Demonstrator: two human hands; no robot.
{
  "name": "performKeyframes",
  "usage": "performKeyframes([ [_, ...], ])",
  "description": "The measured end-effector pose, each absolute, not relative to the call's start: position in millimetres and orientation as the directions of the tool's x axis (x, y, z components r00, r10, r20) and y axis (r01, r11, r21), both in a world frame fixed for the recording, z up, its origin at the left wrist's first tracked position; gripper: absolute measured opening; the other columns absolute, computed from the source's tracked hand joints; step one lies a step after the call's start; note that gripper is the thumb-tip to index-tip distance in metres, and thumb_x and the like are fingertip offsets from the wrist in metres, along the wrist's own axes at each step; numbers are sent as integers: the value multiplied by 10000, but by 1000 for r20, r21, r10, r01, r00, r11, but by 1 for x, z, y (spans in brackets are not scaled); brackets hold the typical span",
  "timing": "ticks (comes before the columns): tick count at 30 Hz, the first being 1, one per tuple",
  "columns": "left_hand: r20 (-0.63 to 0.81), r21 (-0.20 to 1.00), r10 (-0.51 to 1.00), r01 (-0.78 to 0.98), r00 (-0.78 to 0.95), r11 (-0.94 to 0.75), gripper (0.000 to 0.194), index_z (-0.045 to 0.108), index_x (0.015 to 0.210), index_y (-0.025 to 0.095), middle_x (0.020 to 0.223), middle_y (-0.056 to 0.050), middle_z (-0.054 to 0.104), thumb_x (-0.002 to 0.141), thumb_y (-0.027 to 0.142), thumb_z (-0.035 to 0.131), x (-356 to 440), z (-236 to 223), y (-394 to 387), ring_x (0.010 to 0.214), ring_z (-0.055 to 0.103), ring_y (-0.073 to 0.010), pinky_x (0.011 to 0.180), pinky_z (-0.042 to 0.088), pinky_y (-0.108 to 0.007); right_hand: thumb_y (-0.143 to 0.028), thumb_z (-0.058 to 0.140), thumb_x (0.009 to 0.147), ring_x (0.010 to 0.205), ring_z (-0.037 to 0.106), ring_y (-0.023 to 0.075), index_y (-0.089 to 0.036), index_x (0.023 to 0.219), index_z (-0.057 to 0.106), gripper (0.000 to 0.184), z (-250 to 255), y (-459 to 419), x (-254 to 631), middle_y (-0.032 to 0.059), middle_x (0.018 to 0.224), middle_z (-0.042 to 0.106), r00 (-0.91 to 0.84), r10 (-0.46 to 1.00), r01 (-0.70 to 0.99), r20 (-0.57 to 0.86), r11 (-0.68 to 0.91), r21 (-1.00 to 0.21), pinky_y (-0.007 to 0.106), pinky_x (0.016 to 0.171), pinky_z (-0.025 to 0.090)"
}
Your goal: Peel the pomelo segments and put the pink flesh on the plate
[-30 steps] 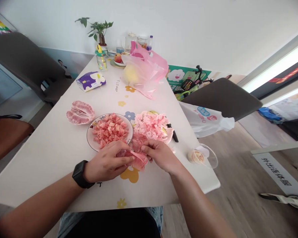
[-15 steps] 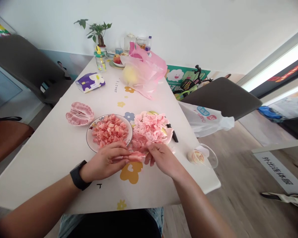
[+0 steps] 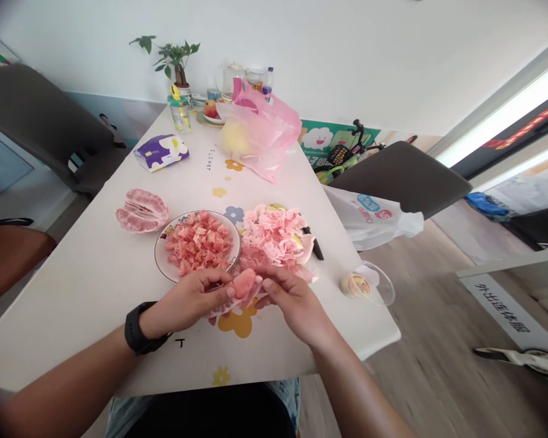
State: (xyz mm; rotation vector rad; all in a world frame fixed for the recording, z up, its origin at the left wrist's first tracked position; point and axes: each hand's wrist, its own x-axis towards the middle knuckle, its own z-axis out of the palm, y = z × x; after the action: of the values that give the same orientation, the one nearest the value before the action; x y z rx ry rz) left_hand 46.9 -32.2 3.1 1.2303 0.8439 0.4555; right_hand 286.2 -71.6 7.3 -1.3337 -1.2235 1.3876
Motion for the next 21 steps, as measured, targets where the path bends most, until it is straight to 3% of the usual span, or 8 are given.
performKeyframes([
  [4, -227, 974, 767, 118, 600, 195, 329, 687, 910, 179, 800, -28, 666, 955, 505, 677, 43, 5, -31, 683, 626, -151, 571, 541, -258, -475, 713, 982, 743, 755, 202, -230, 1170, 815, 325, 13, -69, 272, 50, 871, 796, -55, 997, 258, -60, -44, -965, 370, 723, 657],
  [7, 111, 968, 853, 141, 510, -210, 158, 716, 965, 192, 924, -55, 709, 974, 344, 679, 40, 2, -31, 844, 688, -182, 699, 587, -287, -355, 656, 1021, 769, 767, 204, -246, 1117, 814, 215, 20, -68, 264, 53, 912, 809, -5, 983, 479, 184, 163, -863, 353, 725, 656],
  [10, 497, 757, 739, 188, 455, -625, 140, 711, 1095, 191, 1078, -101, 743, 964, 177, 667, 36, -2, -30, 979, 725, -202, 840, 610, -325, -191, 629, 1007, 898, 793, 217, -258, 1182, 781, 241, 25, -67, 260, 66, 1042, 827, -97, 866, 659, 490, 425, -621, 352, 802, 663],
  [12, 627, 613, 626, 203, 463, -764, 196, 696, 1130, 188, 1100, -117, 750, 952, 114, 661, 34, -1, -29, 974, 741, -199, 840, 619, -318, -110, 618, 993, 952, 800, 212, -263, 1233, 754, 316, 29, -64, 260, 67, 1096, 829, -204, 775, 691, 598, 547, -473, 335, 836, 663],
  [17, 762, 376, 502, 353, 408, -857, 245, 668, 1146, 182, 1071, -122, 754, 926, 76, 689, 26, 7, -22, 881, 736, -191, 749, 615, -302, -49, 631, 978, 965, 802, 190, -252, 1217, 725, 327, 43, -43, 256, 63, 1115, 825, -338, 657, 676, 674, 668, -313, 292, 851, 652],
  [21, 815, 308, 473, 440, 336, -844, 235, 664, 1124, 185, 1032, -103, 746, 917, 76, 694, 16, 14, -13, 847, 722, -181, 734, 605, -295, -72, 636, 974, 860, 787, 191, -251, 1183, 704, 284, 55, -14, 243, 43, 985, 818, -390, 556, 660, 734, 725, -198, 303, 779, 637],
])
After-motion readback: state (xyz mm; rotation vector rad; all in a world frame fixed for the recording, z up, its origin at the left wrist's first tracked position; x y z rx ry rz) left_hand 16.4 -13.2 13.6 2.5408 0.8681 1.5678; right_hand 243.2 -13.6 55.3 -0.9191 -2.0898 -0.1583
